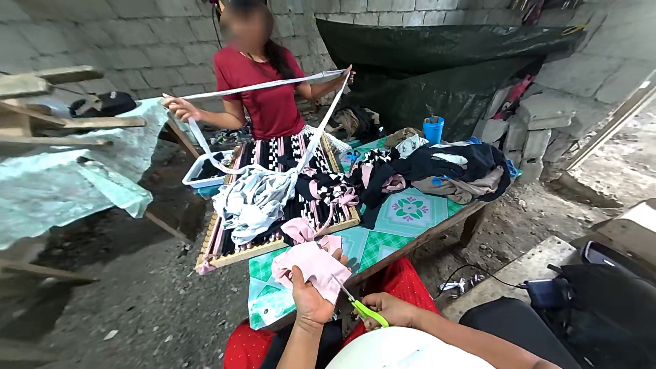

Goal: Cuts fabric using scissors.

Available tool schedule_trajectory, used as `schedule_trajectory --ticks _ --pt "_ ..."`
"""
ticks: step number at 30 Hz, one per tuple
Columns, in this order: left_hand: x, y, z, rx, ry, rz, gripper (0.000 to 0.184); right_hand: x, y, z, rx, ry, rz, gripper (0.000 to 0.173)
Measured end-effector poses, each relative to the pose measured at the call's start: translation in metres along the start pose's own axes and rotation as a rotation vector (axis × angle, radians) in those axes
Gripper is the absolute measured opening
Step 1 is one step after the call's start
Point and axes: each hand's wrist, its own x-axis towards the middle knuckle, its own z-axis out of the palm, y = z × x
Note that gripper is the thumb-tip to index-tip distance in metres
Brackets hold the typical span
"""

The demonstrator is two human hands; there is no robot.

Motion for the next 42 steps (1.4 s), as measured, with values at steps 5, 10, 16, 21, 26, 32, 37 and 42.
schedule_trajectory --ticks 5,10,16,21,26,32,37,42 --pt "0.000 -0.003 -0.002 0.015 0.029 -0.021 0.094 -0.004 -0.008 0.001 -0.013 0.017 0.047 0.038" --pt "0.000 0.000 -0.003 0.015 0.012 -0.046 0.101 -0.003 0.001 -0.010 0.024 -0.053 0.048 0.042" --pt "0.001 0.008 -0.009 -0.011 -0.013 -0.096 0.107 -0.006 -0.005 -0.018 -0.023 -0.107 0.055 0.044" --pt "-0.001 0.005 -0.011 -0.026 -0.034 -0.157 0.108 -0.005 -0.010 -0.016 -0.065 -0.070 0.078 0.040" --pt "-0.001 0.002 -0.026 -0.077 -0.130 -0.169 0.086 -0.006 -0.008 -0.018 -0.035 -0.074 0.076 0.039" --pt "-0.003 0.003 -0.022 -0.038 -0.102 -0.166 0.096 -0.008 -0.005 -0.018 0.014 -0.063 0.063 0.037" --pt "-0.003 0.002 -0.022 -0.049 -0.094 -0.174 0.098 -0.009 -0.004 -0.015 0.042 -0.024 0.093 0.032" --pt "-0.004 0.000 -0.020 -0.037 -0.071 -0.186 0.100 -0.008 0.000 -0.013 -0.005 0.023 0.106 0.032"
